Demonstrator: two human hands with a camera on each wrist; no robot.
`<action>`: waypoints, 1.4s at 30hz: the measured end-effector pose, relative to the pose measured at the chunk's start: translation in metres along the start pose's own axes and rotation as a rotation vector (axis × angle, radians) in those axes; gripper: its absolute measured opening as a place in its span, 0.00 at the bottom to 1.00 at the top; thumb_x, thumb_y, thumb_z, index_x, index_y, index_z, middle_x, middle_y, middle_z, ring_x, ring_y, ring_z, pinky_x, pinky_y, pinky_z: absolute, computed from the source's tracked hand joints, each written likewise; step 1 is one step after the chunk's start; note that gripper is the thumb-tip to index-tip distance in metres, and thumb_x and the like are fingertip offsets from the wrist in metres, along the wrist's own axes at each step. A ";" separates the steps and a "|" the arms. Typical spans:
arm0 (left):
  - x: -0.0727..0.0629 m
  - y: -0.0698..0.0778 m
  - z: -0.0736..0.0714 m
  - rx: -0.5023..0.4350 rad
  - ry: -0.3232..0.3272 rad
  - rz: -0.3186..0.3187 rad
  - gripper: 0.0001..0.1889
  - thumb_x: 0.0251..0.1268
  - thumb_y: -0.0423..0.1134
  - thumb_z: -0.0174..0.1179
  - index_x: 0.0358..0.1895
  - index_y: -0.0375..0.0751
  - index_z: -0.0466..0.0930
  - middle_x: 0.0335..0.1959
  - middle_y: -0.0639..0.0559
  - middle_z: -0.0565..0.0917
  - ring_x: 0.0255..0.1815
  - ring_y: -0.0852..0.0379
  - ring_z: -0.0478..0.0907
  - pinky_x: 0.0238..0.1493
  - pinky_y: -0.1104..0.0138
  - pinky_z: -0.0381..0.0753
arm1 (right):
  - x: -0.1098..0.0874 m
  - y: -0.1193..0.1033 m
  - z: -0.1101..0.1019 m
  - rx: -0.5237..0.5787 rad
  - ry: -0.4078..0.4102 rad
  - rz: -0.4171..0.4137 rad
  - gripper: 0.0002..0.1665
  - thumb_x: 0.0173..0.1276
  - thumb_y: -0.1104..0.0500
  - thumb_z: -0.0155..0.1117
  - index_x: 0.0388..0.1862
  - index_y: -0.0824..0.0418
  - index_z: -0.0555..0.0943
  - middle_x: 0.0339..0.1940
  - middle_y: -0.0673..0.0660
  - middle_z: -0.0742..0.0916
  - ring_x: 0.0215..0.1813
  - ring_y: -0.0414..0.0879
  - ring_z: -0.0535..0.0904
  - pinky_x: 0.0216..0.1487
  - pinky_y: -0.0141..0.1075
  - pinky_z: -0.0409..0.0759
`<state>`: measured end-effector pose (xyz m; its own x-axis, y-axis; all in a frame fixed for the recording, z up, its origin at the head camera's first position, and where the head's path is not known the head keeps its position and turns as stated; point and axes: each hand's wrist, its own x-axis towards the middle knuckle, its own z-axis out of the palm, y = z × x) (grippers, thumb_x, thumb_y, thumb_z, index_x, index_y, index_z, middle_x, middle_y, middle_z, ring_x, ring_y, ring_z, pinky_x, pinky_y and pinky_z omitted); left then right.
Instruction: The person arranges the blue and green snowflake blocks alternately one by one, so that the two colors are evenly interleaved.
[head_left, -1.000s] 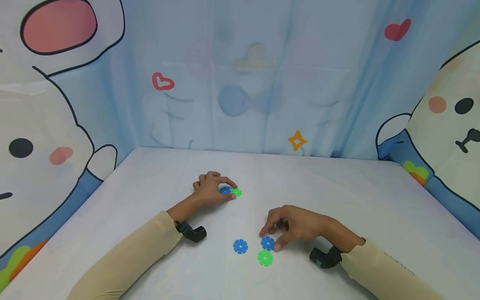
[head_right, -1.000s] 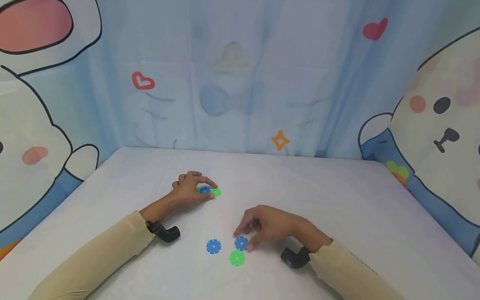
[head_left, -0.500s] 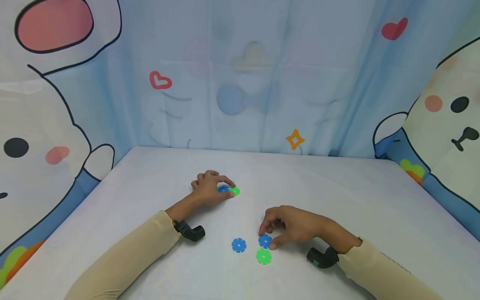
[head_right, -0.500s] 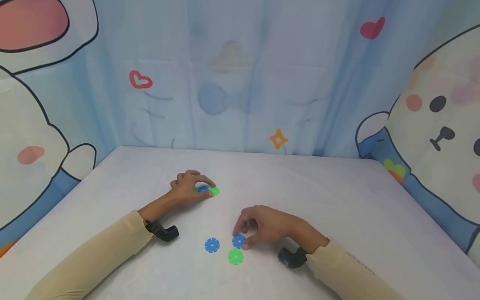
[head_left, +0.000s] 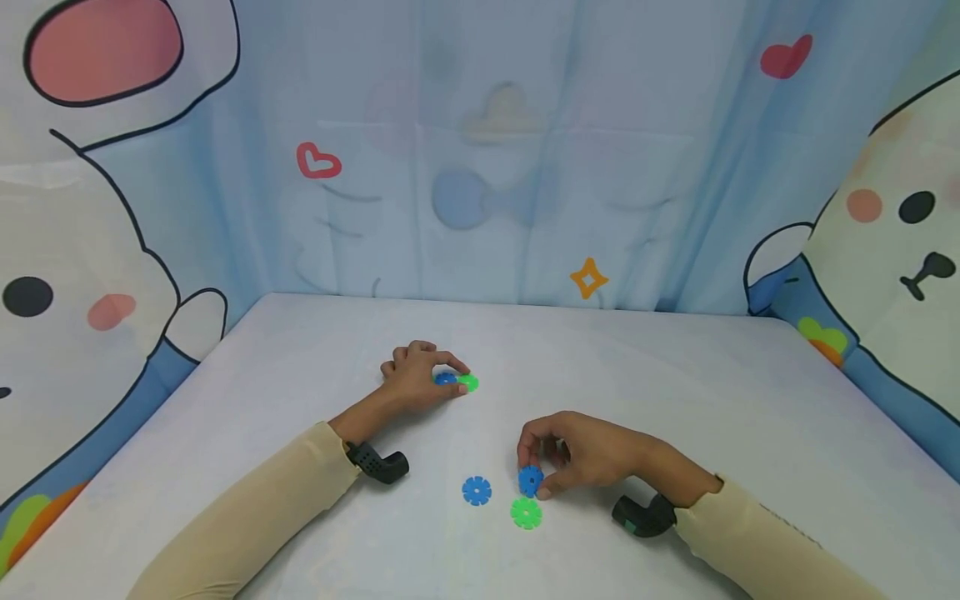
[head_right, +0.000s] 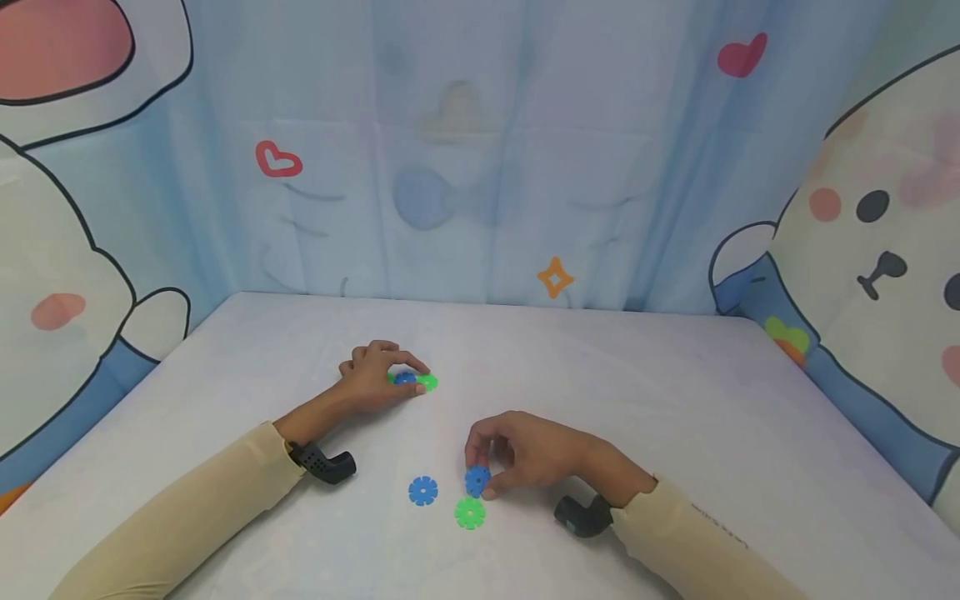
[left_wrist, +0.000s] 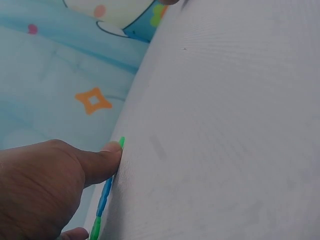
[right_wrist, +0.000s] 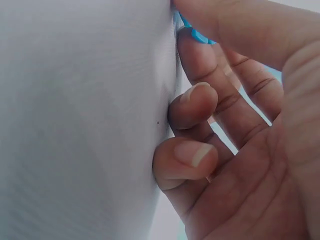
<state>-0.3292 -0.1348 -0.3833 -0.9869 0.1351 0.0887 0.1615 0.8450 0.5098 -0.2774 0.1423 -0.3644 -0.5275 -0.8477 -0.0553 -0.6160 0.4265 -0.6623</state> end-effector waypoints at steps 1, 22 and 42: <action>0.000 0.000 0.000 0.000 0.001 0.001 0.14 0.60 0.56 0.67 0.49 0.66 0.85 0.72 0.43 0.63 0.70 0.36 0.54 0.61 0.42 0.54 | 0.000 0.000 0.000 0.006 -0.002 -0.009 0.15 0.57 0.50 0.77 0.41 0.44 0.82 0.33 0.46 0.82 0.32 0.39 0.74 0.33 0.29 0.74; -0.002 0.002 -0.001 -0.021 -0.005 0.021 0.14 0.60 0.56 0.66 0.49 0.66 0.85 0.72 0.43 0.63 0.70 0.37 0.55 0.60 0.42 0.54 | -0.005 -0.001 -0.003 0.050 -0.053 0.034 0.19 0.57 0.50 0.77 0.49 0.45 0.86 0.35 0.45 0.85 0.32 0.35 0.74 0.34 0.28 0.74; -0.002 0.001 -0.001 -0.018 0.008 0.002 0.14 0.59 0.56 0.67 0.49 0.65 0.85 0.72 0.43 0.63 0.70 0.36 0.54 0.60 0.43 0.55 | 0.010 0.012 -0.015 -0.013 0.173 0.041 0.21 0.61 0.54 0.74 0.54 0.52 0.85 0.42 0.46 0.88 0.37 0.40 0.77 0.37 0.30 0.77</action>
<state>-0.3273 -0.1348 -0.3817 -0.9865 0.1324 0.0960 0.1632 0.8353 0.5250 -0.2990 0.1437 -0.3620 -0.6444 -0.7632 0.0481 -0.5987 0.4644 -0.6526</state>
